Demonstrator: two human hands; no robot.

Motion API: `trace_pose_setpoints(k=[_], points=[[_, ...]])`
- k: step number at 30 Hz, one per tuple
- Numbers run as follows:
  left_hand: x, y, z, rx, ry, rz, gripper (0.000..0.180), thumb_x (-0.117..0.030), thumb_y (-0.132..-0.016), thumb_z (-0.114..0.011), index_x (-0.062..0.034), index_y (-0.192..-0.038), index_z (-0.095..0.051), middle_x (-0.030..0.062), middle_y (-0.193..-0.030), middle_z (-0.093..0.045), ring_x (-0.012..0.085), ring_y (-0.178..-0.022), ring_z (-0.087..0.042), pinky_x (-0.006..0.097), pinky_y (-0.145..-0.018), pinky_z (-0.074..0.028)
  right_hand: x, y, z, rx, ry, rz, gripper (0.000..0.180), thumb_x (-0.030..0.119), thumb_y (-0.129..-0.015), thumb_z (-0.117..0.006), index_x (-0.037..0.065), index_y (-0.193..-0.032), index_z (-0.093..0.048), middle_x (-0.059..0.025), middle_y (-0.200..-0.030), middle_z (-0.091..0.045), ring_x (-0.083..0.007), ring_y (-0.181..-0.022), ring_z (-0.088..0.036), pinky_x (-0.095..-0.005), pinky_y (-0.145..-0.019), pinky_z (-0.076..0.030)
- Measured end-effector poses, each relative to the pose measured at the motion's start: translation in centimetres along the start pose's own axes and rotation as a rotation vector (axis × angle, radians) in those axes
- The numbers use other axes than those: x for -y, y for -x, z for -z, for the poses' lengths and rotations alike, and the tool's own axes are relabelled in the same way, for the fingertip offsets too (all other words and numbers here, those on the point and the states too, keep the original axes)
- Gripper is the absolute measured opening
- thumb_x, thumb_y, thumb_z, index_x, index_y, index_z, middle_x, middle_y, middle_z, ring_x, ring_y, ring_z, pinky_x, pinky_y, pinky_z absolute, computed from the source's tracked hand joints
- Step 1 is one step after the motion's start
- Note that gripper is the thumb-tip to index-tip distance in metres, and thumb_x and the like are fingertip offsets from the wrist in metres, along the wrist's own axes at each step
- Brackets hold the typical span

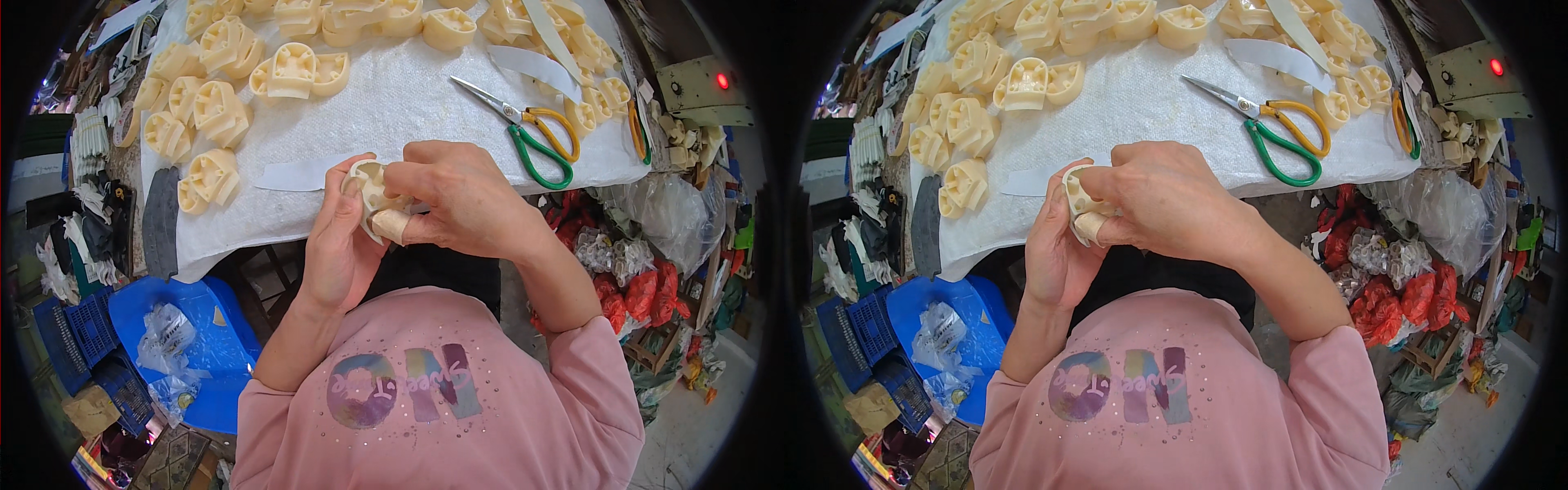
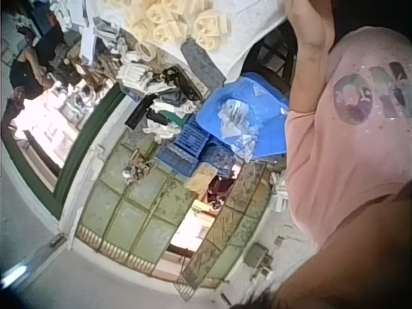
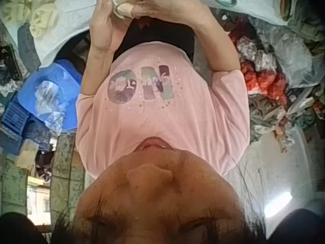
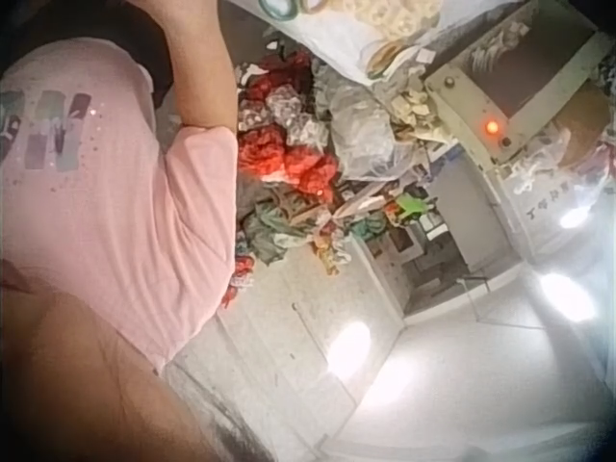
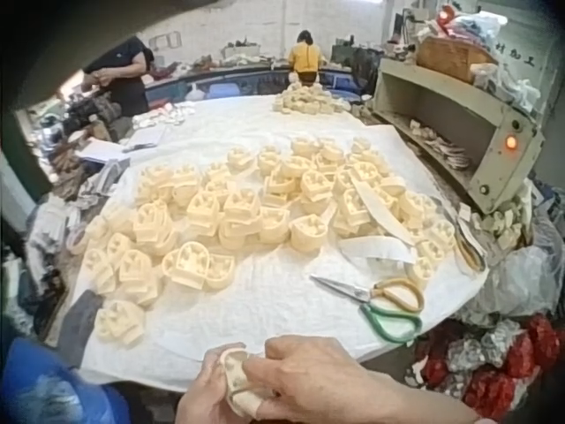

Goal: The recorder manually assembles cream-colored shoe components by attaching white strips and trimming excess material with scissors.

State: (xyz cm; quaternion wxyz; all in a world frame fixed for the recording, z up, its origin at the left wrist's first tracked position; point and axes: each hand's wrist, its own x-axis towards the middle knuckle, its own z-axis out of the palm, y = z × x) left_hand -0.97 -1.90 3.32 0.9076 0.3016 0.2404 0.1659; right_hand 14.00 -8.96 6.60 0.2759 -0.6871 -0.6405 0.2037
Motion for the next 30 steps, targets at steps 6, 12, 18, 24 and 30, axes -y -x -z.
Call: trace_pose_setpoints(k=[6, 12, 18, 24, 30], points=[[0.3, 0.0, -0.1, -0.034, -0.054, -0.007, 0.034, -0.028, -0.099, -0.033, -0.0107, -0.129, -0.03, 0.0055, -0.117, -0.042, 0.0156, -0.105, -0.046, 0.032, -0.088, -0.041, 0.4, -0.3, 0.4, 0.144, 0.084, 0.0, 0.021, 0.022, -0.066, -0.067, 0.007, -0.066, -0.053, -0.0089, -0.064, -0.05, -0.0283, -0.062, -0.053, -0.04, -0.054, -0.042], [0.2, -0.1, 0.9, -0.023, 0.08, 0.047, 0.035, -0.031, -0.099, -0.032, -0.0103, -0.128, -0.035, 0.0079, -0.111, -0.049, 0.0183, -0.096, -0.052, 0.035, -0.082, -0.044, -0.2, 0.0, -0.2, 0.042, 0.111, 0.099, 0.017, 0.02, -0.07, -0.066, 0.006, -0.068, -0.055, -0.0096, -0.064, -0.05, -0.0286, -0.063, -0.054, -0.0391, -0.054, -0.042], [-0.4, -0.1, 2.5, 0.108, 0.393, 0.09, 0.041, -0.036, -0.098, -0.031, -0.0099, -0.128, -0.04, 0.0093, -0.107, -0.055, 0.0206, -0.091, -0.056, 0.035, -0.073, -0.047, -1.2, 0.6, -0.6, -0.056, -0.424, 0.015, 0.019, 0.016, -0.078, -0.063, 0.005, -0.094, -0.061, -0.0091, -0.072, -0.058, -0.0248, -0.063, -0.058, -0.0352, -0.057, -0.046], [-3.0, 3.8, 6.3, -0.115, -0.102, -0.465, 0.045, -0.026, -0.093, -0.043, -0.0059, -0.133, -0.033, 0.0116, -0.11, -0.052, 0.0232, -0.093, -0.056, 0.036, -0.073, -0.05, -2.3, 0.0, -1.2, -0.286, -0.228, -0.029, 0.021, 0.005, -0.077, -0.065, 0.002, -0.098, -0.061, -0.0088, -0.076, -0.057, -0.0242, -0.071, -0.056, -0.0329, -0.065, -0.047], [-3.8, 12.3, 18.7, -1.317, -1.156, -0.817, 0.04, -0.007, -0.089, -0.052, 0.0017, -0.126, -0.038, 0.0144, -0.115, -0.046, 0.0198, -0.1, -0.05, 0.031, -0.086, -0.043, -2.7, -0.9, -4.1, -0.174, 0.055, 0.144, 0.028, 0.004, -0.071, -0.066, 0.003, -0.098, -0.061, -0.0101, -0.099, -0.056, -0.0291, -0.096, -0.049, -0.0353, -0.082, -0.044]])
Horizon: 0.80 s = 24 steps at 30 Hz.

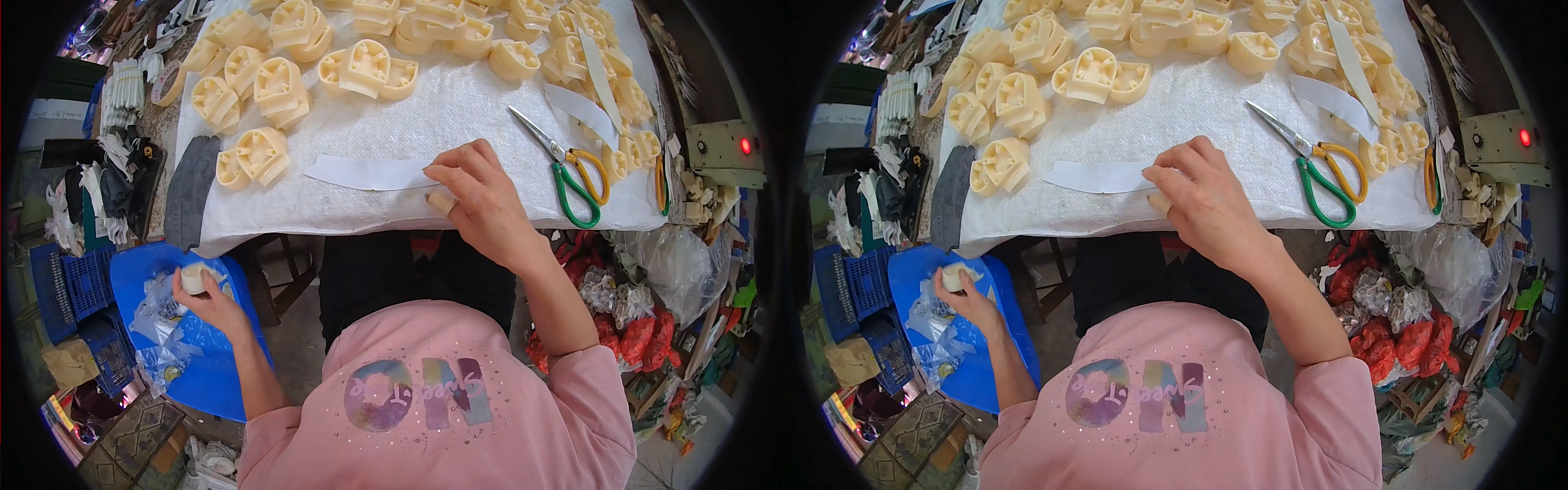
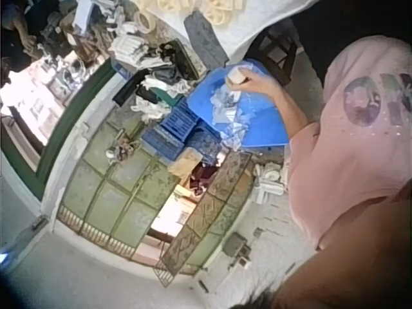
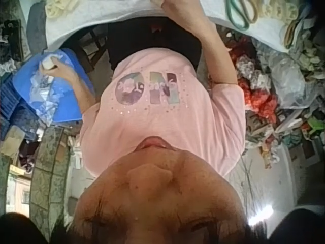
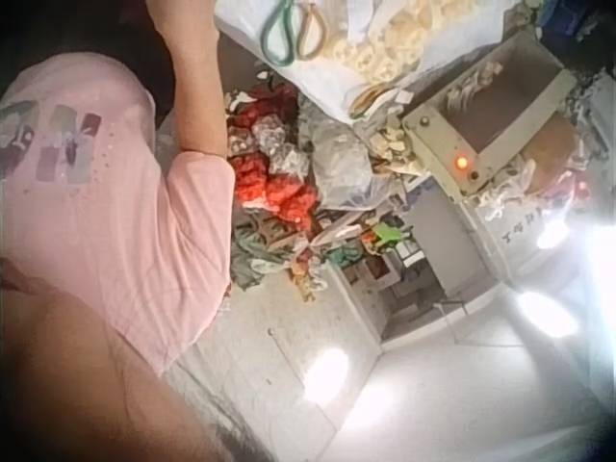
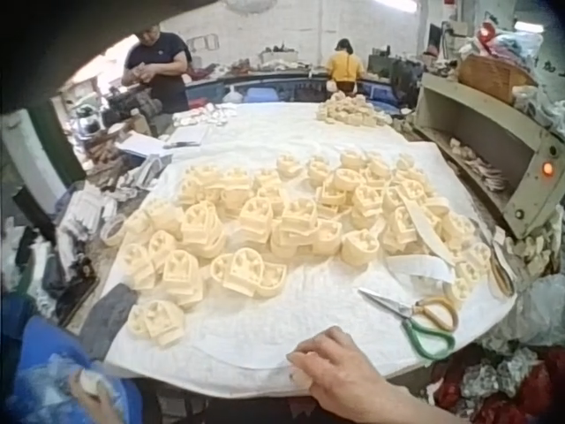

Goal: The recorder manually assembles cream-colored shoe components by attaching white strips and trimming excess material with scissors.

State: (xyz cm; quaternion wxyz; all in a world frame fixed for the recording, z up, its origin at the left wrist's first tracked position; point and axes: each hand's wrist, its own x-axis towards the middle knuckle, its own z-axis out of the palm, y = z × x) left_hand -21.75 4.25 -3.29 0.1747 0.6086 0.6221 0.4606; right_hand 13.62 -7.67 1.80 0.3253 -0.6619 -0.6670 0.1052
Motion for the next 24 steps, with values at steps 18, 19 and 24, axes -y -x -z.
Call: trace_pose_setpoints(k=[18, 19, 24], points=[[-10.9, 3.0, -3.9, 0.788, 0.403, 0.101, 0.02, -0.012, -0.091, -0.051, 0.0006, -0.102, -0.062, 0.0069, -0.081, -0.064, 0.013, -0.072, -0.059, 0.027, -0.067, -0.048, -0.7, -1.7, -2.8, -0.333, 0.02, -0.009, 0.023, -0.001, -0.064, -0.059, 0.006, -0.085, -0.053, -0.0083, -0.092, -0.053, -0.0268, -0.086, -0.049, -0.0385, -0.077, -0.036], [-11.7, 3.8, -5.0, 1.088, 0.616, 0.134, 0.035, -0.025, -0.094, -0.047, 0.0039, -0.109, -0.059, 0.0107, -0.091, -0.065, 0.0146, -0.075, -0.06, 0.027, -0.068, -0.048, -0.3, -1.8, -2.2, -0.355, 0.075, 0.096, 0.022, 0.003, -0.064, -0.059, 0.007, -0.085, -0.053, -0.0072, -0.092, -0.053, -0.0261, -0.087, -0.049, -0.0387, -0.078, -0.036], [-15.5, 5.8, -10.1, 1.38, 1.332, 0.809, 0.062, -0.046, -0.097, -0.034, 0.0031, -0.135, -0.036, 0.0151, -0.108, -0.059, 0.0185, -0.094, -0.057, 0.031, -0.072, -0.049, 2.1, -1.4, -0.9, -0.297, 0.127, 0.318, 0.022, 0.012, -0.064, -0.06, 0.009, -0.084, -0.054, -0.0058, -0.093, -0.054, -0.0245, -0.088, -0.052, -0.0395, -0.079, -0.036]])
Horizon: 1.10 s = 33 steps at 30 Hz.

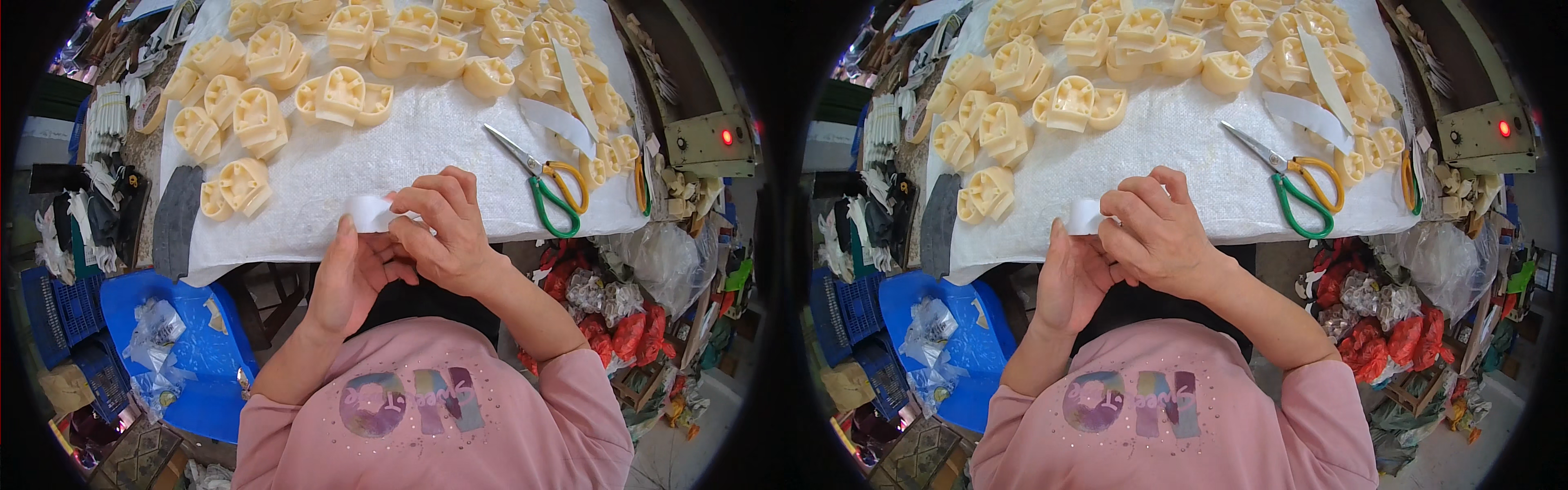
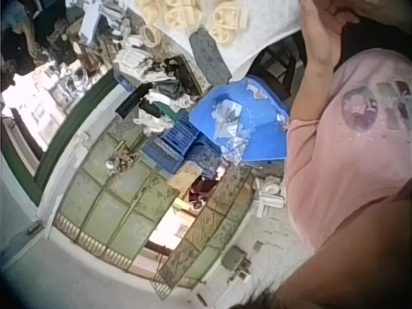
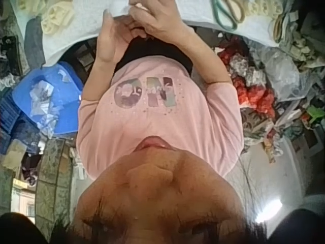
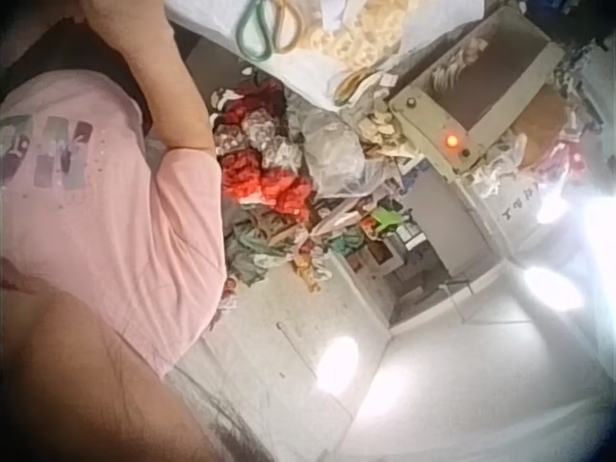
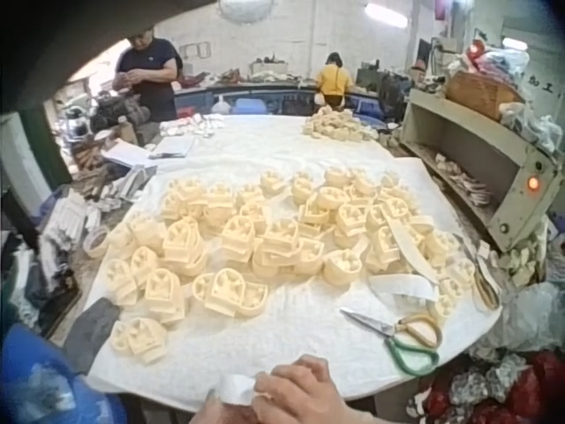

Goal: The recorder manually assembles cream-colored shoe components by attaching white strips and trimming excess material with scissors.

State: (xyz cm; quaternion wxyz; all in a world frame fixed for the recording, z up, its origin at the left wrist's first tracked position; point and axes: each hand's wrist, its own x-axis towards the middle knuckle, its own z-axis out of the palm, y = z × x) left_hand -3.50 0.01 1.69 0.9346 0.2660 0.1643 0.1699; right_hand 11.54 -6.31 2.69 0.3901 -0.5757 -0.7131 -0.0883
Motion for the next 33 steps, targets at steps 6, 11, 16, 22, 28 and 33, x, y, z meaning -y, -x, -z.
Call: trace_pose_setpoints(k=[6, 11, 16, 22, 28, 33], points=[[-1.4, -1.5, -0.9, -0.422, -0.152, -0.282, 0.048, -0.031, -0.1, -0.034, 0.0032, -0.133, -0.035, 0.0089, -0.093, -0.058, 0.013, -0.075, -0.057, 0.025, -0.059, -0.045, -1.9, -1.7, 0.0, 0.188, -0.202, -0.001, 0.028, 0.011, -0.063, -0.066, 0.008, -0.089, -0.056, -0.0061, -0.099, -0.056, -0.0259, -0.092, -0.054, -0.0406, -0.081, -0.04], [-2.7, -1.6, 0.6, -0.389, -0.146, -0.428, 0.045, -0.028, -0.1, -0.036, 0.0025, -0.133, -0.036, 0.0088, -0.093, -0.059, 0.0102, -0.065, -0.049, 0.023, -0.05, -0.037, -5.1, -5.1, -4.3, -0.119, -0.198, -0.361, 0.04, 0.001, -0.068, -0.063, 0.005, -0.108, -0.058, -0.0104, -0.115, -0.056, -0.0322, -0.105, -0.052, -0.0383, -0.087, -0.045], [-2.8, -1.6, 0.8, -0.322, -0.136, -0.45, 0.044, -0.025, -0.099, -0.036, 0.0031, -0.132, -0.036, 0.0085, -0.091, -0.058, 0.0113, -0.069, -0.05, 0.024, -0.052, -0.038, -7.7, -4.2, -6.9, -0.047, -0.233, -0.372, 0.039, -0.002, -0.076, -0.06, 0.005, -0.114, -0.054, -0.0098, -0.118, -0.056, -0.0264, -0.107, -0.054, -0.0357, -0.088, -0.047], [-2.4, -1.5, 1.3, -0.251, -0.092, -0.411, 0.042, -0.024, -0.099, -0.037, 0.004, -0.13, -0.039, 0.0096, -0.096, -0.058, 0.0135, -0.074, -0.052, 0.026, -0.058, -0.04, -5.8, -3.6, -1.6, -0.354, -0.988, -0.79, 0.035, 0.001, -0.087, -0.053, 0.003, -0.121, -0.048, -0.0082, -0.109, -0.057, -0.0126, -0.103, -0.052, -0.0276, -0.083, -0.045], [-0.6, -1.8, 0.1, -0.315, -0.179, -0.432, 0.04, -0.023, -0.099, -0.037, 0.0072, -0.123, -0.046, 0.0179, -0.123, -0.051, 0.0173, -0.093, -0.054, 0.031, -0.08, -0.043, -1.1, -1.0, 2.7, -0.205, -0.8, -0.286, 0.047, -0.004, -0.078, -0.062, 0.009, -0.122, -0.05, -0.0126, -0.111, -0.058, -0.0245, -0.102, -0.057, -0.032, -0.081, -0.048], [-0.2, -1.6, -2.3, -0.178, -0.254, -0.35, 0.044, -0.023, -0.098, -0.036, 0.0089, -0.127, -0.041, 0.0181, -0.128, -0.048, 0.025, -0.115, -0.052, 0.037, -0.097, -0.042, 0.2, 0.2, 1.9, -0.315, -0.551, -0.152, 0.046, -0.01, -0.074, -0.061, 0.007, -0.116, -0.052, -0.0184, -0.107, -0.06, -0.0312, -0.09, -0.062, -0.035, -0.074, -0.051]])
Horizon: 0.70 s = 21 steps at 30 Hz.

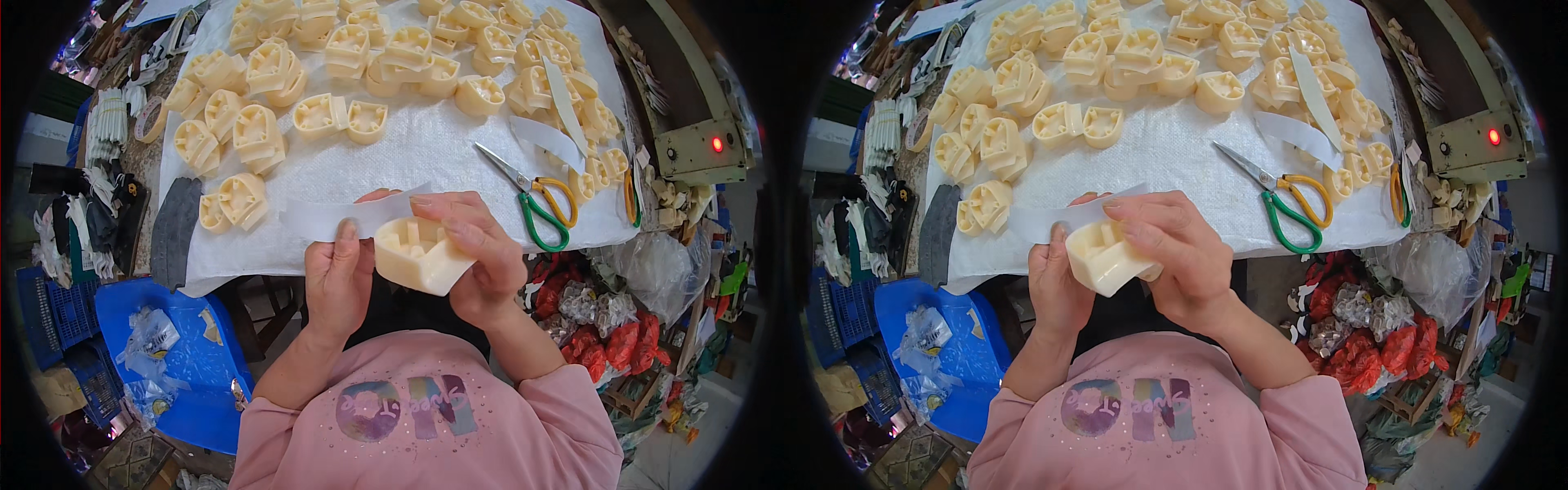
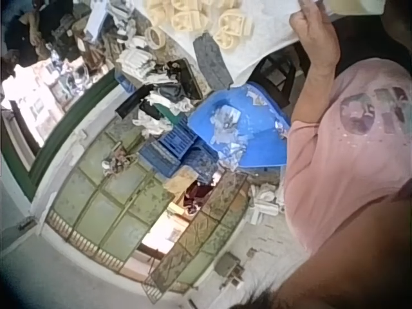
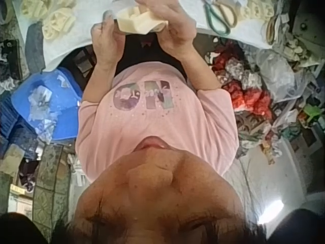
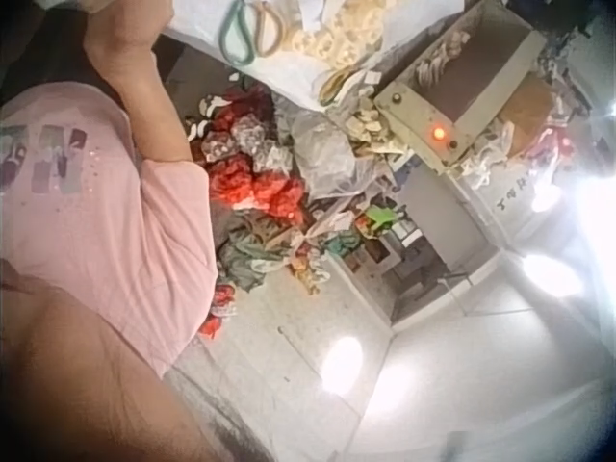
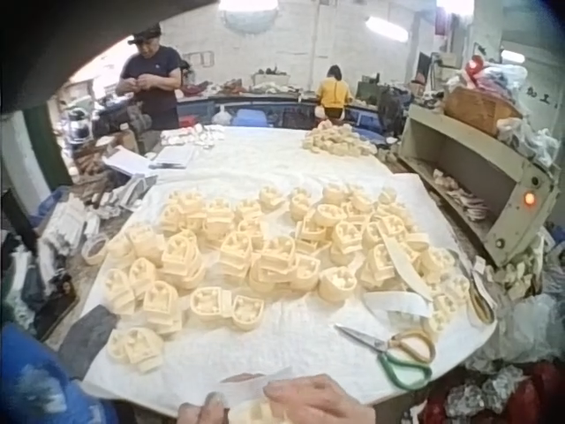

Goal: The recorder manually assembles cream-colored shoe components by attaching white strips and trimming excess material with scissors.

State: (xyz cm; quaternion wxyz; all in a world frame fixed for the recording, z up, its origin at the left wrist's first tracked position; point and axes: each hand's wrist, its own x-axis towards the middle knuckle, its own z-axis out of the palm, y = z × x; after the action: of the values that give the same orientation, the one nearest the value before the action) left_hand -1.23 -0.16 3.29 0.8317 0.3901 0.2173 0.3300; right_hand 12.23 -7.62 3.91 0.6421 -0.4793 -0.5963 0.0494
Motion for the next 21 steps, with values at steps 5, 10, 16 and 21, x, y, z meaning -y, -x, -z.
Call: trace_pose_setpoints(k=[5, 10, 16, 21], points=[[-0.4, 0.6, -1.1, 0.081, 0.004, -0.029, 0.042, -0.022, -0.098, -0.036, 0.0092, -0.126, -0.042, 0.0174, -0.13, -0.047, 0.0244, -0.116, -0.051, 0.037, -0.097, -0.043, -0.1, 0.4, -0.2, -0.062, 0.125, 0.128, 0.048, -0.014, -0.071, -0.057, 0.006, -0.115, -0.053, -0.0179, -0.109, -0.06, -0.0324, -0.091, -0.062, -0.0368, -0.075, -0.051], [0.1, 1.2, -0.8, 0.053, 0.043, 0.003, 0.042, -0.021, -0.097, -0.037, 0.0095, -0.126, -0.042, 0.0175, -0.134, -0.044, 0.0243, -0.118, -0.049, 0.037, -0.098, -0.042, -0.1, 0.6, -0.2, -0.067, 0.139, 0.123, 0.049, -0.014, -0.069, -0.057, 0.005, -0.114, -0.054, -0.0177, -0.108, -0.06, -0.0327, -0.091, -0.062, -0.0374, -0.075, -0.051], [-0.1, 1.4, -1.3, 0.073, 0.031, 0.0, 0.044, -0.021, -0.098, -0.037, 0.0098, -0.128, -0.04, 0.0181, -0.137, -0.039, 0.0234, -0.122, -0.045, 0.036, -0.1, -0.04, 0.0, 0.5, 0.1, -0.064, 0.146, 0.104, 0.049, -0.011, -0.066, -0.06, 0.005, -0.112, -0.055, -0.0173, -0.106, -0.061, -0.0331, -0.09, -0.062, -0.0365, -0.073, -0.051], [-0.2, 1.9, -1.3, 0.072, -0.109, -0.064, 0.044, -0.022, -0.099, -0.034, 0.009, -0.129, -0.039, 0.0191, -0.138, -0.039, 0.0224, -0.123, -0.044, 0.036, -0.1, -0.039, 0.0, 0.2, -0.2, -0.071, 0.211, 0.106, 0.05, -0.008, -0.064, -0.064, 0.004, -0.111, -0.055, -0.0156, -0.103, -0.061, -0.0319, -0.084, -0.061, -0.0356, -0.07, -0.051]])
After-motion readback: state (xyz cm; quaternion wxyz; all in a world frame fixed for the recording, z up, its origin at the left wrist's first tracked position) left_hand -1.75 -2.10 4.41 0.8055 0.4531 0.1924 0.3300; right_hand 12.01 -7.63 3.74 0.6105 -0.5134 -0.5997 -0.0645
